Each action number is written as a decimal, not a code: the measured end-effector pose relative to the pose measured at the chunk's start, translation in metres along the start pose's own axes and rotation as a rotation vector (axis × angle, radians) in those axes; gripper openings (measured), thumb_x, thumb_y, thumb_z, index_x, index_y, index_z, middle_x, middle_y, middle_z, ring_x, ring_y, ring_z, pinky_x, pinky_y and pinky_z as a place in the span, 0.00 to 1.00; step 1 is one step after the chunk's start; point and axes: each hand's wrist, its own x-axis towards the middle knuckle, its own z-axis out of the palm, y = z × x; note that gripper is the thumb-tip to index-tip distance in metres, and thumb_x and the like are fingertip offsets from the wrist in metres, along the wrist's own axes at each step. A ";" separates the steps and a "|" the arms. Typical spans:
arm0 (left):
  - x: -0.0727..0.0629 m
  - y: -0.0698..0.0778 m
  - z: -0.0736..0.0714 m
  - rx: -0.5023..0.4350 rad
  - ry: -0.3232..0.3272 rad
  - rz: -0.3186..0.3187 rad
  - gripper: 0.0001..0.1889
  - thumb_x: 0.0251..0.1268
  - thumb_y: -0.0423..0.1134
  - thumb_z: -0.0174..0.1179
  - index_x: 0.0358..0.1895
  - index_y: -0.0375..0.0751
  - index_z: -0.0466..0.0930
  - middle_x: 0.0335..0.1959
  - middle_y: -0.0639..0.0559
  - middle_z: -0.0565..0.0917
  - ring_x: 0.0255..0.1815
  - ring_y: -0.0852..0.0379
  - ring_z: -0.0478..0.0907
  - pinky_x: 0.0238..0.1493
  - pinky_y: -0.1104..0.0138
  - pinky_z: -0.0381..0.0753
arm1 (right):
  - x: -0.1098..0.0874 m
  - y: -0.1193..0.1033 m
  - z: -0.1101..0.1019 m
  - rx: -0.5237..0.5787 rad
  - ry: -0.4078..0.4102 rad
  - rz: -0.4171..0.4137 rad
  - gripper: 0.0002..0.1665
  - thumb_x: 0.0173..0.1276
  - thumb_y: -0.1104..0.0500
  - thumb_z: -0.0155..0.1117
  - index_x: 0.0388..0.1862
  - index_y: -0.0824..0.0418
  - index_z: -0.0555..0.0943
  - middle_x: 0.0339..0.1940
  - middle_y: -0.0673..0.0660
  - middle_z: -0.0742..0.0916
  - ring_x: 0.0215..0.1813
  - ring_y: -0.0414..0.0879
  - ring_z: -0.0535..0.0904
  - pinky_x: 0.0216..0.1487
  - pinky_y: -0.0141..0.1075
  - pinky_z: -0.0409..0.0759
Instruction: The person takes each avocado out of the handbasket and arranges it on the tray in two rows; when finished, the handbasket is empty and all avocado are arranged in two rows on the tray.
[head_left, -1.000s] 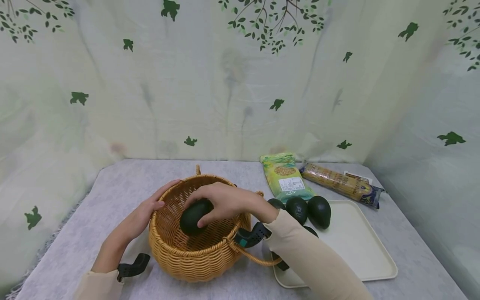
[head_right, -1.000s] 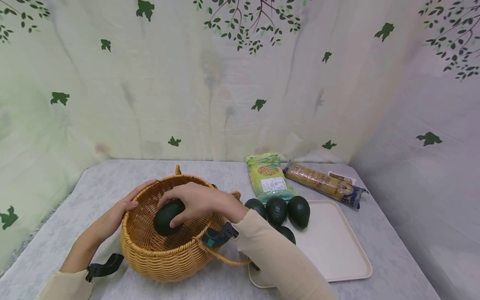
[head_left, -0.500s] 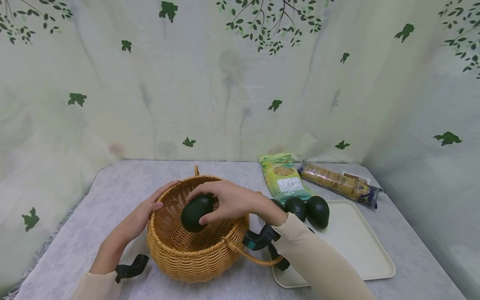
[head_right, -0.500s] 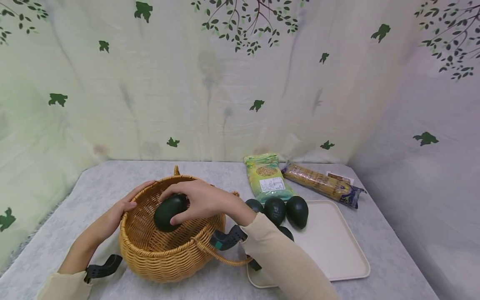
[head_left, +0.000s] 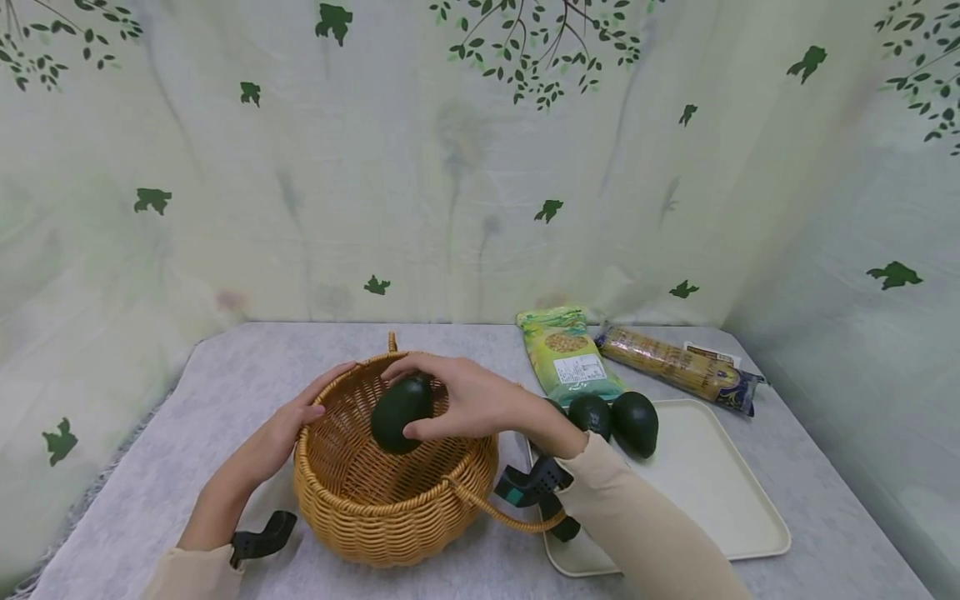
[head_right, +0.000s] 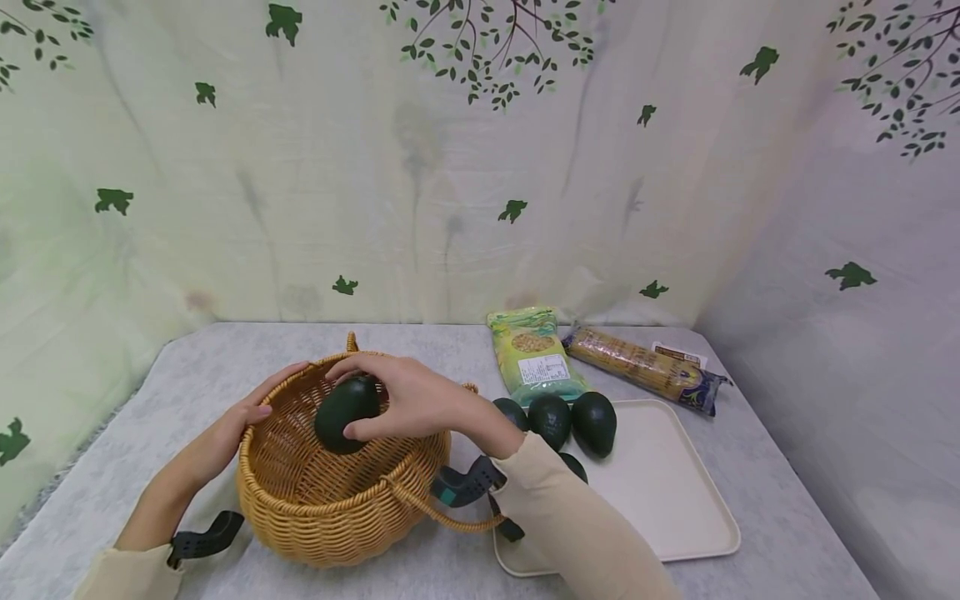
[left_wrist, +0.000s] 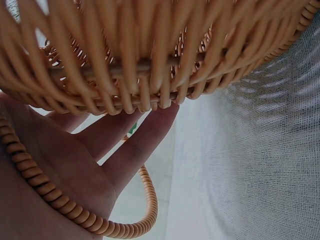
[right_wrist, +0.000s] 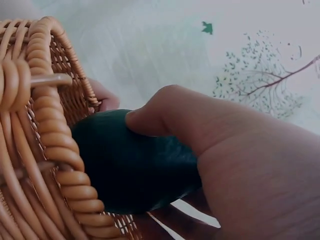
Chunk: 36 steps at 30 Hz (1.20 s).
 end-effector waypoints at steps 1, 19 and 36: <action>0.000 0.000 0.000 0.000 0.000 -0.001 0.30 0.84 0.44 0.34 0.85 0.57 0.48 0.83 0.36 0.53 0.76 0.26 0.56 0.58 0.59 0.78 | -0.001 0.000 0.000 0.002 0.011 0.005 0.35 0.66 0.53 0.72 0.72 0.50 0.73 0.61 0.49 0.83 0.54 0.38 0.81 0.55 0.41 0.82; 0.001 -0.002 0.000 0.000 0.007 0.011 0.30 0.84 0.44 0.34 0.85 0.56 0.49 0.82 0.35 0.53 0.76 0.26 0.56 0.56 0.67 0.77 | -0.017 -0.006 -0.005 0.136 0.104 -0.046 0.36 0.69 0.57 0.73 0.75 0.50 0.73 0.68 0.53 0.80 0.56 0.38 0.84 0.53 0.34 0.84; 0.000 -0.001 0.002 0.035 0.022 0.008 0.30 0.83 0.43 0.34 0.85 0.58 0.48 0.82 0.37 0.54 0.76 0.28 0.57 0.61 0.45 0.75 | -0.044 -0.009 -0.017 0.130 0.180 -0.126 0.28 0.73 0.60 0.68 0.70 0.50 0.73 0.67 0.52 0.79 0.60 0.43 0.82 0.51 0.38 0.86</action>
